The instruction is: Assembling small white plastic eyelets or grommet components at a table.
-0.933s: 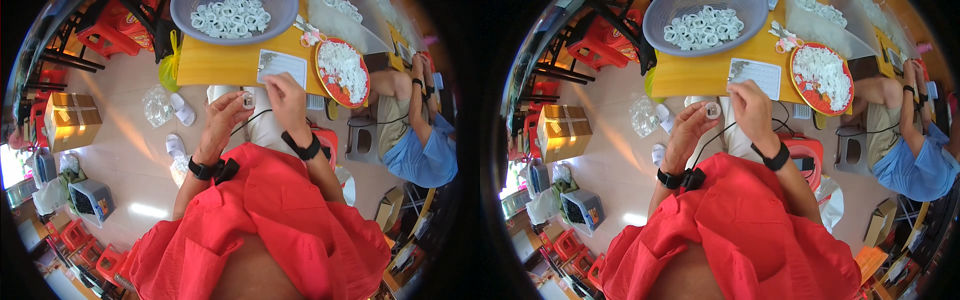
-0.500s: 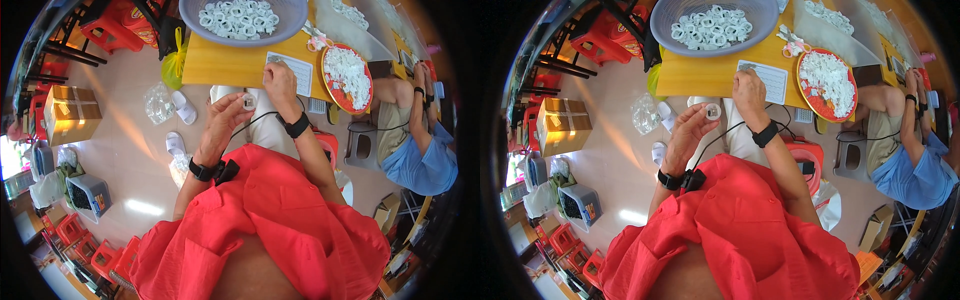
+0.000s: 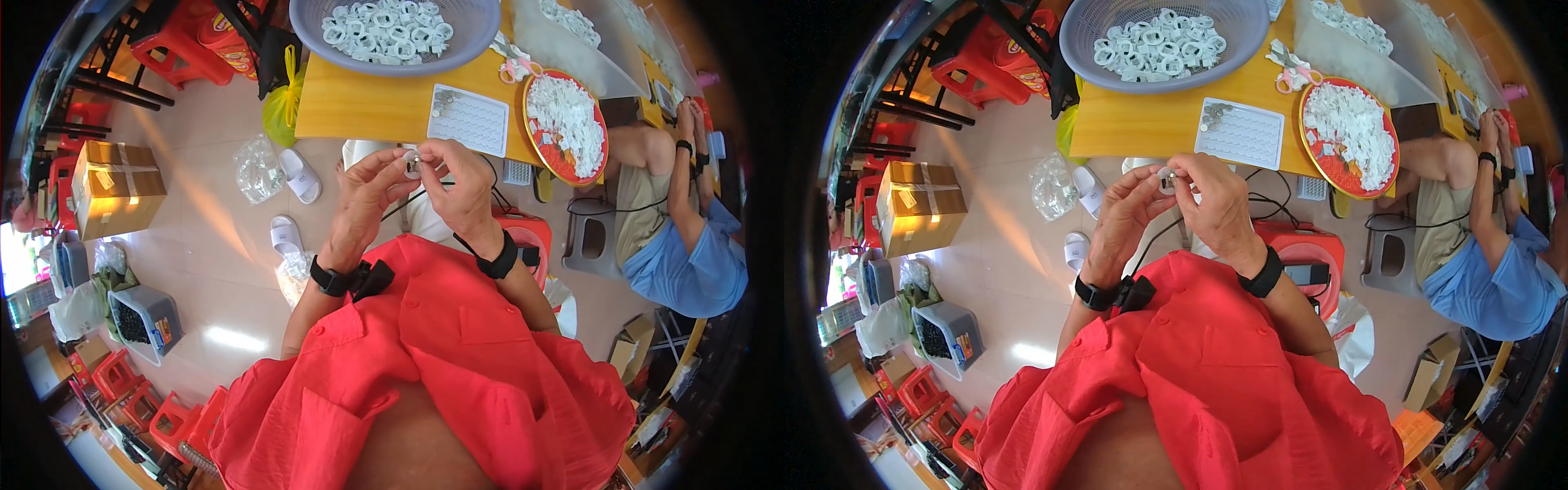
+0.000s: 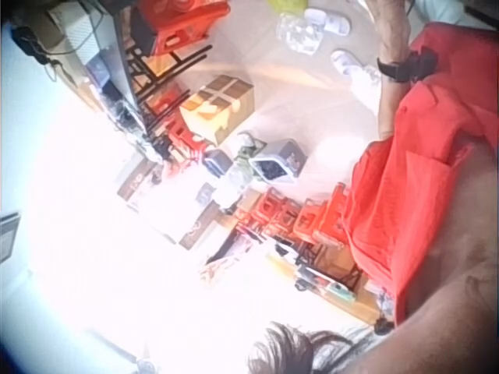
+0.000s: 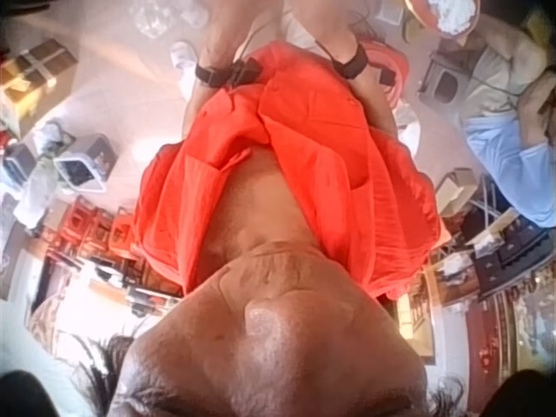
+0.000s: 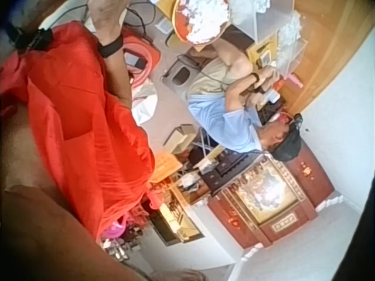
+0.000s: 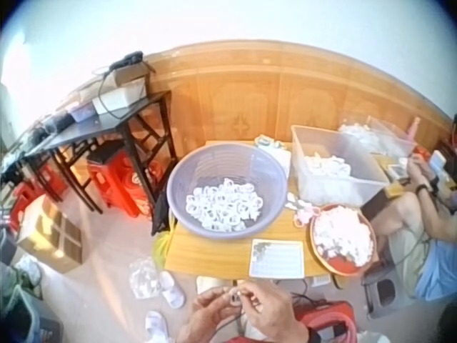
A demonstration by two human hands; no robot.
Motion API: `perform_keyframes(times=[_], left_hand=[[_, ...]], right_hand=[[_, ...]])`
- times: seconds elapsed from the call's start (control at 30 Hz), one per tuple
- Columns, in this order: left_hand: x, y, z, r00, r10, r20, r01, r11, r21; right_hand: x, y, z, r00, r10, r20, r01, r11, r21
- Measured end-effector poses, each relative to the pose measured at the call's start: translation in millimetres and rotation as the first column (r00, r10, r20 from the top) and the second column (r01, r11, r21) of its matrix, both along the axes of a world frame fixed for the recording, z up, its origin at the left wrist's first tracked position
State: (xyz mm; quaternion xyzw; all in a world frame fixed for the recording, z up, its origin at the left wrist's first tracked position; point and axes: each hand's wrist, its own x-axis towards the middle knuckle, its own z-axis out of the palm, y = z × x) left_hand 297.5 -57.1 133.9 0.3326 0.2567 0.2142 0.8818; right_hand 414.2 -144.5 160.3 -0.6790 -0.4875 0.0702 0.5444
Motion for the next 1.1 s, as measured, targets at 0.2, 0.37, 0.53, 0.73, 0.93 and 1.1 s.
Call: perform_keyframes(times=[0.2, 0.37, 0.53, 0.73, 0.93, 1.1], left_hand=[[1, -3, 6, 0.999, -0.009, -0.042, 0.012, 0.998, 0.068], [1, -5, 7, 0.996, 0.003, -0.087, 0.008, 0.991, 0.134], [0, -3, 12, 0.987, -0.031, -0.161, 0.06, 0.981, 0.182], [1, -4, 11, 0.988, -0.022, -0.154, 0.054, 0.977, 0.207], [3, 0, 16, 0.993, -0.035, -0.112, 0.061, 0.97, 0.236], [6, 1, 16, 0.991, -0.045, -0.125, 0.075, 0.966, 0.248]], right_hand=[[1, -4, -6, 0.981, -0.004, 0.192, 0.0, 1.0, 0.019], [1, -5, -4, 0.929, 0.061, 0.364, -0.064, 0.998, -0.004], [4, -5, -4, 0.925, 0.119, 0.36, -0.118, 0.993, -0.026], [8, -7, 0, 0.992, 0.117, 0.042, -0.115, 0.993, -0.038], [15, -7, 2, 0.991, 0.135, -0.009, -0.136, 0.99, -0.043], [18, -6, 4, 0.985, 0.172, -0.008, -0.172, 0.98, -0.1]])
